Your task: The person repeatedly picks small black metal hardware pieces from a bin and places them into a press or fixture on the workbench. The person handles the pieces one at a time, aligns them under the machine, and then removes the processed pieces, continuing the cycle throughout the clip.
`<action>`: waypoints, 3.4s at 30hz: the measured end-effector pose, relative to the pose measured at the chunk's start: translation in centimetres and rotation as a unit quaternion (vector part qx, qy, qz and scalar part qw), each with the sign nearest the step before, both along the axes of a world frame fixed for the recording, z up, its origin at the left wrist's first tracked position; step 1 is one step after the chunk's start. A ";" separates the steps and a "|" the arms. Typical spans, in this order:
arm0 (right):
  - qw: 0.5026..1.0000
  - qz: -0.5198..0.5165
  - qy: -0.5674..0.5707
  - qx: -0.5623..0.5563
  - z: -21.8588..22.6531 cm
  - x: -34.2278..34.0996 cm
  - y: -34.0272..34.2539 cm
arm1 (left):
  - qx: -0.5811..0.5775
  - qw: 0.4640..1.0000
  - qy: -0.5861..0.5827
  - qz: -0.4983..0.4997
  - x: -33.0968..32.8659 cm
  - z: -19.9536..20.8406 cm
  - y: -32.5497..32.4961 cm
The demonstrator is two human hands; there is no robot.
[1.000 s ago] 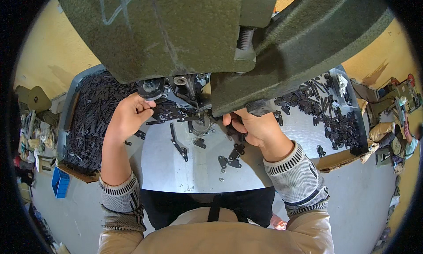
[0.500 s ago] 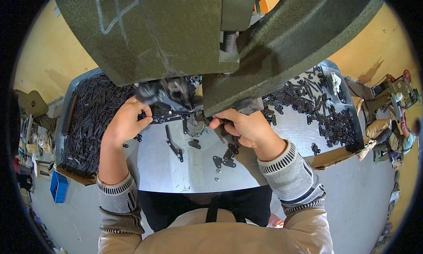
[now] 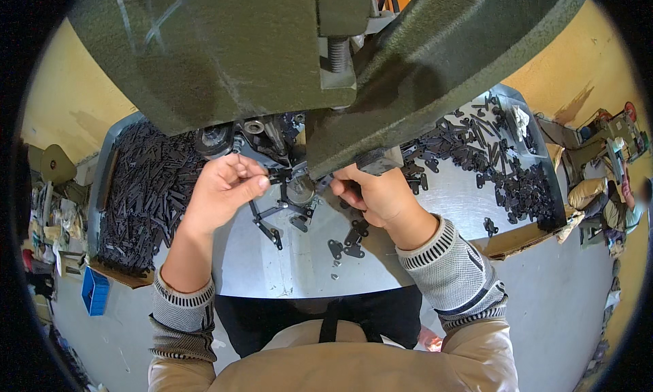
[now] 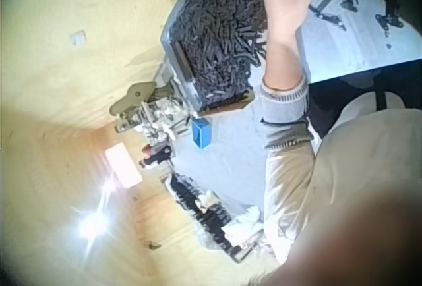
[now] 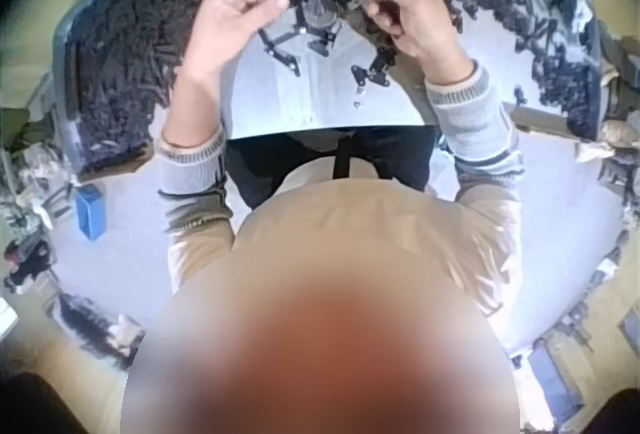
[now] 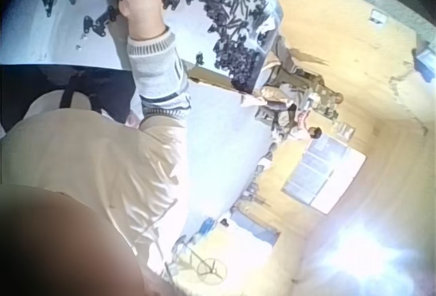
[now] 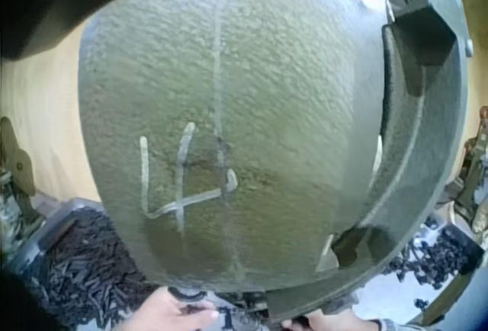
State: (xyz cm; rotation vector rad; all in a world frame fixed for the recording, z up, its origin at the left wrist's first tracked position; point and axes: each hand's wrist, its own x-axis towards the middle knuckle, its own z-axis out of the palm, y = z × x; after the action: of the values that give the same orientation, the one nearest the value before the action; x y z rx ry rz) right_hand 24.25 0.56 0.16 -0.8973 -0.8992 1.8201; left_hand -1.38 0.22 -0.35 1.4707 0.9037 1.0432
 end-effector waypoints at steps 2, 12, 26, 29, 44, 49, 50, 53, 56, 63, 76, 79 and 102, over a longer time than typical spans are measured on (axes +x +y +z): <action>0.998 0.004 -0.043 0.051 0.4 -0.4 -0.3 | 0.015 1.000 -0.012 -0.005 0.8 -0.4 -0.2; 0.959 -0.034 -0.154 0.236 0.3 -1.2 -0.5 | 0.099 0.986 0.122 0.054 2.0 -0.6 -0.5; 0.766 -0.016 -0.404 0.501 -0.5 -1.7 -1.0 | -0.192 0.981 0.024 0.009 0.4 1.3 0.2; 0.752 -0.003 -0.422 0.507 -0.4 -1.6 -1.0 | -0.205 0.978 0.022 0.007 0.2 1.1 0.4; 0.796 0.170 -0.436 0.383 3.0 0.8 -1.5 | -0.213 0.976 0.040 0.016 0.3 0.8 0.6; 0.784 0.235 -0.427 0.384 3.2 0.6 -1.3 | -0.220 0.975 0.038 0.013 0.3 0.8 0.6; 0.786 0.238 -0.424 0.381 3.2 0.7 -1.3 | -0.220 0.975 0.036 0.012 0.3 0.8 0.6; 0.786 0.249 -0.413 0.388 2.9 0.8 -1.3 | -0.222 0.974 0.034 0.011 0.3 0.7 0.6; 0.775 0.266 -0.410 0.400 2.7 0.8 -1.3 | -0.220 0.975 0.039 0.016 0.2 0.7 0.6; 0.750 0.297 -0.441 0.394 2.5 0.4 -1.3 | -0.218 0.974 0.048 0.025 0.4 1.3 0.3; 0.677 0.088 -0.568 0.461 -0.4 -2.9 -3.4 | -0.125 0.976 -0.149 0.101 -1.4 1.5 0.8; 0.672 0.063 -0.568 0.470 -1.1 -3.3 -3.7 | -0.097 0.974 -0.168 0.117 -1.5 1.6 0.8; 0.732 0.036 -0.513 0.446 0.7 -2.6 -0.9 | -0.108 0.985 -0.036 0.132 -1.0 2.2 0.3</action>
State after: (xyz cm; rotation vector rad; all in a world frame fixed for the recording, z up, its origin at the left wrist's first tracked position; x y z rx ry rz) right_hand 21.69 -0.33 0.85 -1.1576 -2.2439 0.5531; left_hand -2.41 0.49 1.86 1.1468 1.1450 1.1434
